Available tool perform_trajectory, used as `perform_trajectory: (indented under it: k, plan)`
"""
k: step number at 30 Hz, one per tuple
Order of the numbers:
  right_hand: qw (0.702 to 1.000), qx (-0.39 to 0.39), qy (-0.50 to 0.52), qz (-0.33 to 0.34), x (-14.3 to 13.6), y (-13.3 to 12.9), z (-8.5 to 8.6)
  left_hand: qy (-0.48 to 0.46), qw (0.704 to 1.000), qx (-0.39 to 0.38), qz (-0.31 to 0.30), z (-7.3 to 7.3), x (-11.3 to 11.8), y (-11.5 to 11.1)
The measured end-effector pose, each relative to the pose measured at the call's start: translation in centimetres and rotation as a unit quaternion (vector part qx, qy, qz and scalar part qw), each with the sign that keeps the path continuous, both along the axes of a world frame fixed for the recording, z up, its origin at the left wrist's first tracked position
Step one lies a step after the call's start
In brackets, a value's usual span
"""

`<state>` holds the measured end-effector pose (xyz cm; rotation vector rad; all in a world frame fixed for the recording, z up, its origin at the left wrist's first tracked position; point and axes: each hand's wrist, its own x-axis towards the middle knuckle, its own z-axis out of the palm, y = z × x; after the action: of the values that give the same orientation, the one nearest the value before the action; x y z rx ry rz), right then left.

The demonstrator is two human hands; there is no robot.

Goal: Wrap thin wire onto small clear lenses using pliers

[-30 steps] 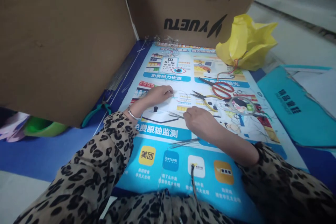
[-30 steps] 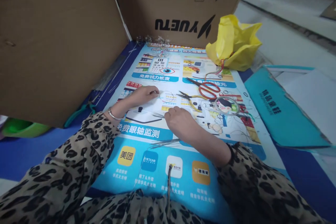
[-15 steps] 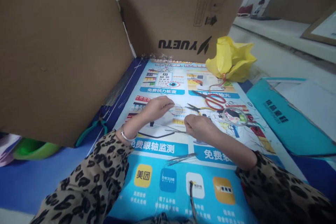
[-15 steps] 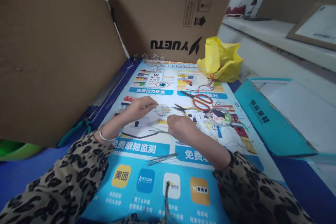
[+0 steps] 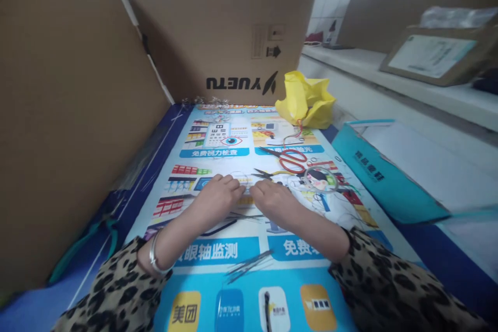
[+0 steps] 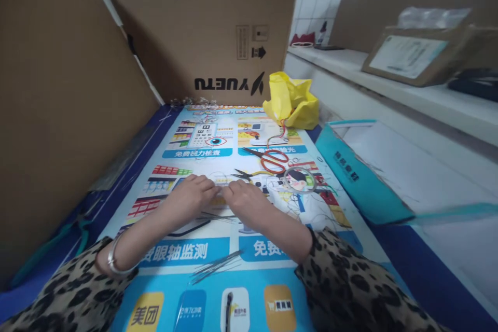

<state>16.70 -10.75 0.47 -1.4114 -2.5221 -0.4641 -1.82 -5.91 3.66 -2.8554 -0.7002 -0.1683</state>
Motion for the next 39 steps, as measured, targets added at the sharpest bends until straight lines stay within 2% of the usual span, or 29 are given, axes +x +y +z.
perform_trajectory:
  k: [7, 15, 20, 26, 30, 33, 35, 37, 39]
  plan:
    - [0.999, -0.036, -0.016, -0.005, -0.9, -0.2, 0.5, 0.003, 1.0, 0.003, 0.029, -0.2, 0.5, -0.3]
    - [0.995, -0.075, -0.012, -0.064, -2.0, 0.2, 1.0, -0.016, 0.999, 0.005, 0.042, -0.6, 1.0, -0.1]
    - [0.994, -0.074, 0.001, -0.083, -2.4, 1.2, 1.5, -0.019, 0.997, 0.012, 0.073, -0.4, 1.4, 0.5]
    - [0.99, -0.076, 0.042, -0.115, -2.4, 2.7, 1.7, -0.046, 0.993, 0.026, 0.108, -0.6, 1.6, 1.3]
    - [0.976, -0.092, 0.144, -0.137, -2.0, 3.4, 1.6, -0.1, 0.988, 0.008, 0.121, -1.5, 1.4, 2.0]
    - [0.937, -0.134, 0.298, -0.121, -1.6, 3.9, 1.2, -0.177, 0.973, -0.044, 0.14, -1.9, 1.2, 2.5]
    - [0.891, -0.172, 0.405, -0.111, -1.4, 4.1, 1.0, -0.253, 0.95, -0.113, 0.144, -1.9, 1.2, 2.8]
    - [0.815, -0.233, 0.519, -0.106, -1.3, 4.2, 0.9, -0.321, 0.916, -0.187, 0.152, -1.8, 1.2, 2.9]
    - [0.717, -0.302, 0.622, -0.092, -1.4, 4.0, 1.0, -0.376, 0.871, -0.259, 0.18, -1.8, 1.3, 3.0]
